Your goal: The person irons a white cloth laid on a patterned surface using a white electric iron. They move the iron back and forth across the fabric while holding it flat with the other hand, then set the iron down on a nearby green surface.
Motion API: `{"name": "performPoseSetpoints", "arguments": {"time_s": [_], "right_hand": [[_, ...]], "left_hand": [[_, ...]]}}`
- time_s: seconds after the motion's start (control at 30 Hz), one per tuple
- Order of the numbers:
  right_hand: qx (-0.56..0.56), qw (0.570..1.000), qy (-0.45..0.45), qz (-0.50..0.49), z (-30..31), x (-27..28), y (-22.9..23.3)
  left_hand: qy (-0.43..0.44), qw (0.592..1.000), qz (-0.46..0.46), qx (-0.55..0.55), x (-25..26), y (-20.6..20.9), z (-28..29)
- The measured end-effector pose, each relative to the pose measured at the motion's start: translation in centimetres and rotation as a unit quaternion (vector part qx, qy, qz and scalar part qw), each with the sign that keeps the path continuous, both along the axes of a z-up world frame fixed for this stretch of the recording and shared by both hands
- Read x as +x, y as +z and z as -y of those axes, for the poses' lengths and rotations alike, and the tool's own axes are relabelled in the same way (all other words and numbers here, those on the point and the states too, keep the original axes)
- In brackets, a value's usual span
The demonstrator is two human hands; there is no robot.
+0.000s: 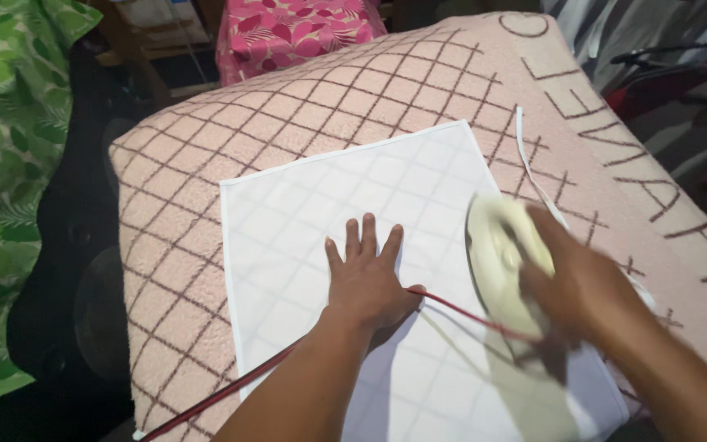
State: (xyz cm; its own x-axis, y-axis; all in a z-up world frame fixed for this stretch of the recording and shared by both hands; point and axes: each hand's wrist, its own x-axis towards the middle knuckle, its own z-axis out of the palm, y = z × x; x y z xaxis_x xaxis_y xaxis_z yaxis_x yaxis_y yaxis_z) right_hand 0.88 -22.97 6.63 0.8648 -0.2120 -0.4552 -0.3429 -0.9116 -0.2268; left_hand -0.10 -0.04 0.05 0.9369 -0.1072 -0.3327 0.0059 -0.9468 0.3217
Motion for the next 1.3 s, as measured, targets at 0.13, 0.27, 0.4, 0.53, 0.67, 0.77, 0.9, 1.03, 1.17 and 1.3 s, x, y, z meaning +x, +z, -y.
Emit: {"name": "performPoseSetpoints", "arguments": {"time_s": [0.13,0.27,0.4,0.53,0.67,0.77,0.9,1.03,1.17,1.3], "right_hand": [[-0.031,0.994,0.061,0.089,0.4,-2.1,-0.6],[0.069,0.993,-0.090,0.019,-1.0,3.0,0.0],[0.045,0.994,0.027,0.096,-0.9,7.7,1.5],[0.042,0.990,0.073,0.112,0.5,6.2,1.0],[-0.006,0.999,-0.032,-0.027,1.2,-0.5,0.6],[-0.011,0.999,-0.018,0.024,1.4,-3.6,0.2],[-0.007,0.999,0.001,0.051,1.2,-1.9,0.4],[0.075,0.996,0.005,0.047,-1.0,3.0,2.2],[0.187,0.975,0.073,0.096,-3.9,5.0,0.9],[0.174,0.935,0.258,0.170,-6.6,4.8,-2.0]], "left_hand": [[-0.002,1.000,0.005,-0.002,-0.1,0.0,0.3],[-0.001,1.000,-0.004,0.004,-0.4,0.4,0.4],[0.007,1.000,-0.020,-0.001,-0.4,1.0,0.4],[0.006,1.000,-0.019,0.003,-0.3,0.9,0.2],[0.001,1.000,0.007,-0.001,-0.7,0.6,0.6],[-0.027,0.999,0.046,-0.003,-1.4,0.3,1.0],[-0.033,0.997,0.059,-0.025,-1.6,0.5,1.1],[-0.019,0.999,0.025,-0.012,-1.2,1.0,0.4],[0.041,0.998,0.056,-0.006,-1.6,0.0,-1.2],[0.082,0.993,0.089,0.002,-2.5,-1.1,-4.2]]}}
